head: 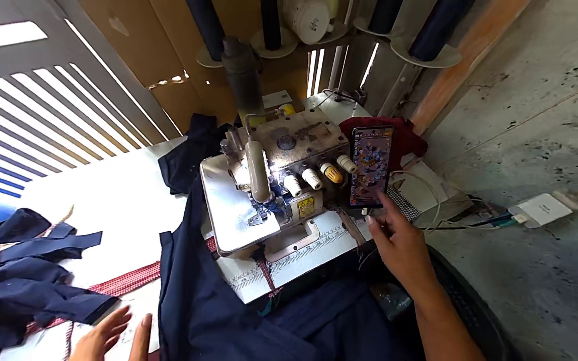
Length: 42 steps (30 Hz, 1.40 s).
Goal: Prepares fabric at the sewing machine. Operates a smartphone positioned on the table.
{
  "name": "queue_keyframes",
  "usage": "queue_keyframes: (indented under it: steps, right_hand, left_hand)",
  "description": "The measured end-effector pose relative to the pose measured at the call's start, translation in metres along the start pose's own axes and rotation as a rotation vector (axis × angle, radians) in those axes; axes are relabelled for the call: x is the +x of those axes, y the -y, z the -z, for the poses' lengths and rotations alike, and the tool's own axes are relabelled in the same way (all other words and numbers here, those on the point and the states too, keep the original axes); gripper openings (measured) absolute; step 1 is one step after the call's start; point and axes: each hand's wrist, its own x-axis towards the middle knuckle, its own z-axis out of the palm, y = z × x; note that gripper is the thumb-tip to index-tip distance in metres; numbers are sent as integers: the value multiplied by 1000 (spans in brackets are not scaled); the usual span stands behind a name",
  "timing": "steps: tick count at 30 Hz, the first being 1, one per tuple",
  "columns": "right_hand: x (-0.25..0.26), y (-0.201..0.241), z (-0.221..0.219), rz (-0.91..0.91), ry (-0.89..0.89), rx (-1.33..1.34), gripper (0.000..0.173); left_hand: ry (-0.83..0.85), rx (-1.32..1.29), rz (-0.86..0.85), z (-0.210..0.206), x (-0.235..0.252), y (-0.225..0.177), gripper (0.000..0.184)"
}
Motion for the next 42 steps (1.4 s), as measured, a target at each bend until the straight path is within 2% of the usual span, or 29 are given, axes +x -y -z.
queue_keyframes:
  steps: [2,3,5,7,9,11,14,17,19,22,24,25,26,28,29,33,36,37,38,41,42]
  right_hand:
    - [9,3,-10,7,-15,-103,66]
    - [9,5,-15,6,-17,-137,69]
    - [6,11,-25,16,-26,-163,72]
    - [1,15,-31,28,-24,-168,72]
    - [-4,16,-33,26,-15,-168,71]
    - [-8,15,-33,23,-25,-158,68]
    - [-17,21,-37,46,-16,-58,53]
    - [-36,48,-50,89,193,104,32]
    - [-53,74,-67,162,374,159,24]
    - [-68,113,-101,346,467,142,31]
    - [-73,139,-121,401,560,73,43]
    - [-76,149,-130,418,608,38,44]
    - [-80,157,-140,449,613,11,37]
    - [-86,162,-151,500,575,8,11]
    - [-85,164,-148,492,636,30,7]
    - [-79,153,-107,436,1039,222,15]
    - [-86,126,-77,423,1137,312,16]
    - [-87,111,-70,383,1054,346,18]
    - [-83,96,-63,303,881,378,19]
    - [-39,46,-34,50,205,359,18]
    - [-21,31,-20,-15,27,307,22]
  left_hand:
    - [3,-61,-163,-17,20,-18,34]
    - [16,-98,-231,-32,28,-26,32]
    - [72,-63,-295,-62,35,-26,43]
    - [141,122,-269,-84,34,-6,63]
    - [183,297,-231,-93,27,13,75]
    - [190,351,-223,-91,19,18,79]
    - [212,347,-206,-83,3,16,79]
    - [187,198,-199,-69,10,13,64]
    - [99,87,-180,-55,35,5,51]
    - [-47,104,-107,-46,82,9,47]
    - [9,162,16,-52,104,29,48]
    - [41,169,42,-59,110,40,47]
    - [34,166,27,-66,114,48,42]
    - [-3,147,-23,-73,113,53,25]
    - [-8,145,-19,-69,109,53,23]
    - [-102,84,129,-24,76,47,37]
    - [-114,8,208,-6,46,63,40]
    - [-94,38,224,-5,38,65,39]
    - [-56,68,226,-6,31,68,38]
    - [5,134,164,-8,22,78,38]
    - [10,147,133,-7,25,77,39]
